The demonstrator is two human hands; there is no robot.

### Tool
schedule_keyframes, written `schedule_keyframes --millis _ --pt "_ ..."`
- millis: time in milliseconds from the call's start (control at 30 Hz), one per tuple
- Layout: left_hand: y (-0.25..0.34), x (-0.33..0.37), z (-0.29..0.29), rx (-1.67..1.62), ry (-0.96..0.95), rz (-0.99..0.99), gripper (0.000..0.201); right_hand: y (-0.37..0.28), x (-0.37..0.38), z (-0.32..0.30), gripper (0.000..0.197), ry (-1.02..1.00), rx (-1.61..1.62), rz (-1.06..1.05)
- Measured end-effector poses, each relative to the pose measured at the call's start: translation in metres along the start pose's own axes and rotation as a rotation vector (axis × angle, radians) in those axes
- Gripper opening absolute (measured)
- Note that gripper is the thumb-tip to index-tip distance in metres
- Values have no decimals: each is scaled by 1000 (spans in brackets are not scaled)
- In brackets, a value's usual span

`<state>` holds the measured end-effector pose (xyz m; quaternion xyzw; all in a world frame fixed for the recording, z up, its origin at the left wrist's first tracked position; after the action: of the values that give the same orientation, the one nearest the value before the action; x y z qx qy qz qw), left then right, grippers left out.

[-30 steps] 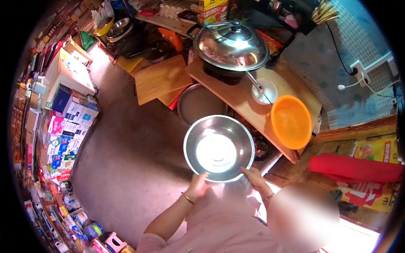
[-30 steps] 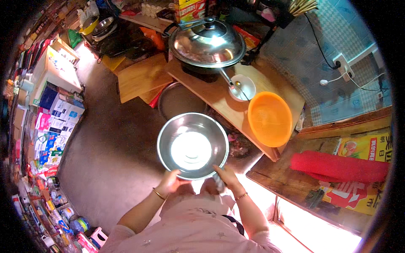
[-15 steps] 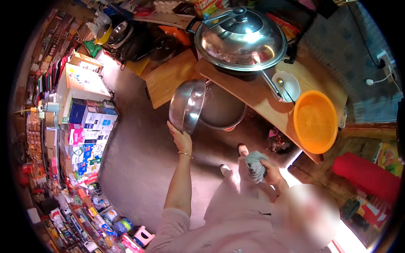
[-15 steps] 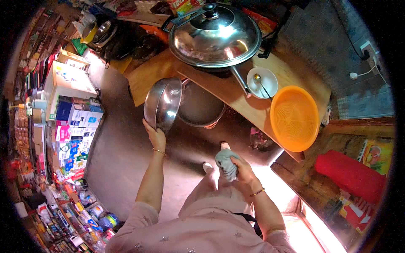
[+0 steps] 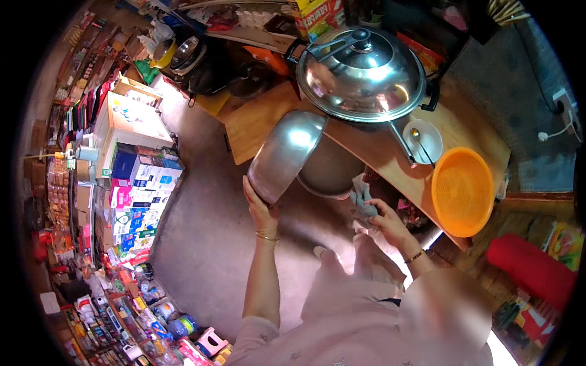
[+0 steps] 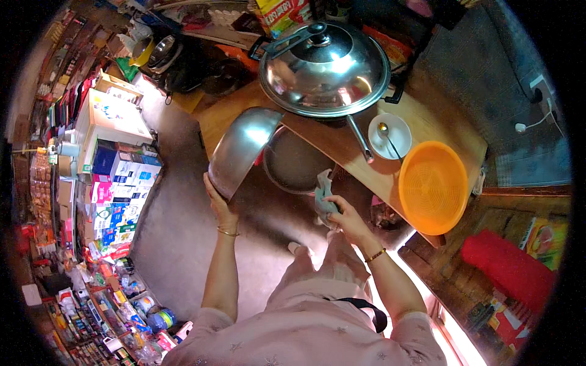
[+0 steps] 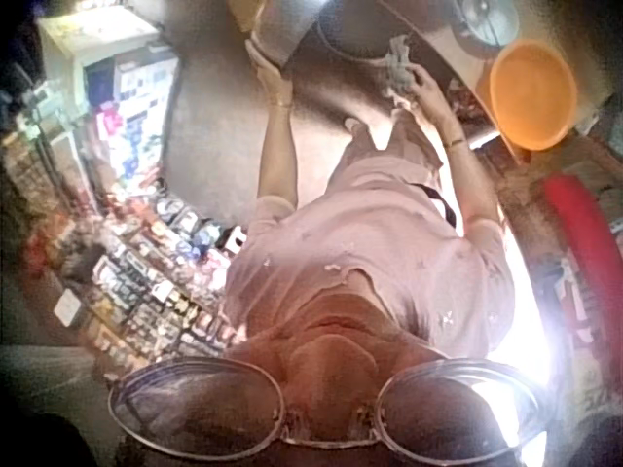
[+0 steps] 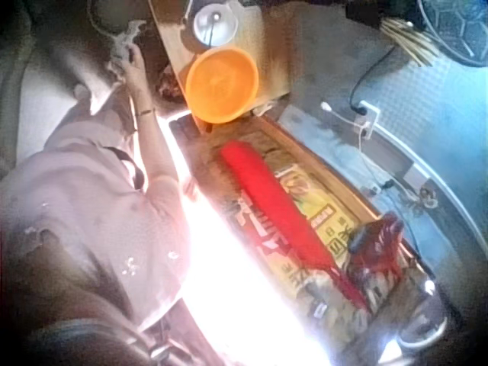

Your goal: The person stir-fries noodles and vegetables in a wok using a spatula, then rinses and wipes a knife, colander, metal basin, and wooden cutting board. They finish by transferring the cooked food into a bowl.

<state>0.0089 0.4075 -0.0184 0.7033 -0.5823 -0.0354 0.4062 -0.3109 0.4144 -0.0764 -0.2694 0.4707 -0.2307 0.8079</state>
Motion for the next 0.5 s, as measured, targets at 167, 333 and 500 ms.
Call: schedule_keyframes --millis 167,333,500 --pt "0 -2 -37 16 78 170 81 -34 5 65 34 -150 -138 -103" --pt "-95 -53 -39 -232 -114 -630 76 -106 -18 205 42 -601 -556 -291" --pt "-99 -93 -62 -695 -257 -504 76 -138 15 345 41 -555 -1472 -634"
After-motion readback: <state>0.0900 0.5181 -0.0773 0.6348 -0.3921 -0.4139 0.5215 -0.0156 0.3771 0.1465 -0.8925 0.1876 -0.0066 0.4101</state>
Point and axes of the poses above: each hand's wrist, its own x-axis towards the middle knuckle, its own z-axis out of the palm, y = z × x, the point moved 6 cm from there along x, towards the middle knuckle, and after that the axes turned 8 degrees about z, right-handed, at the moved point
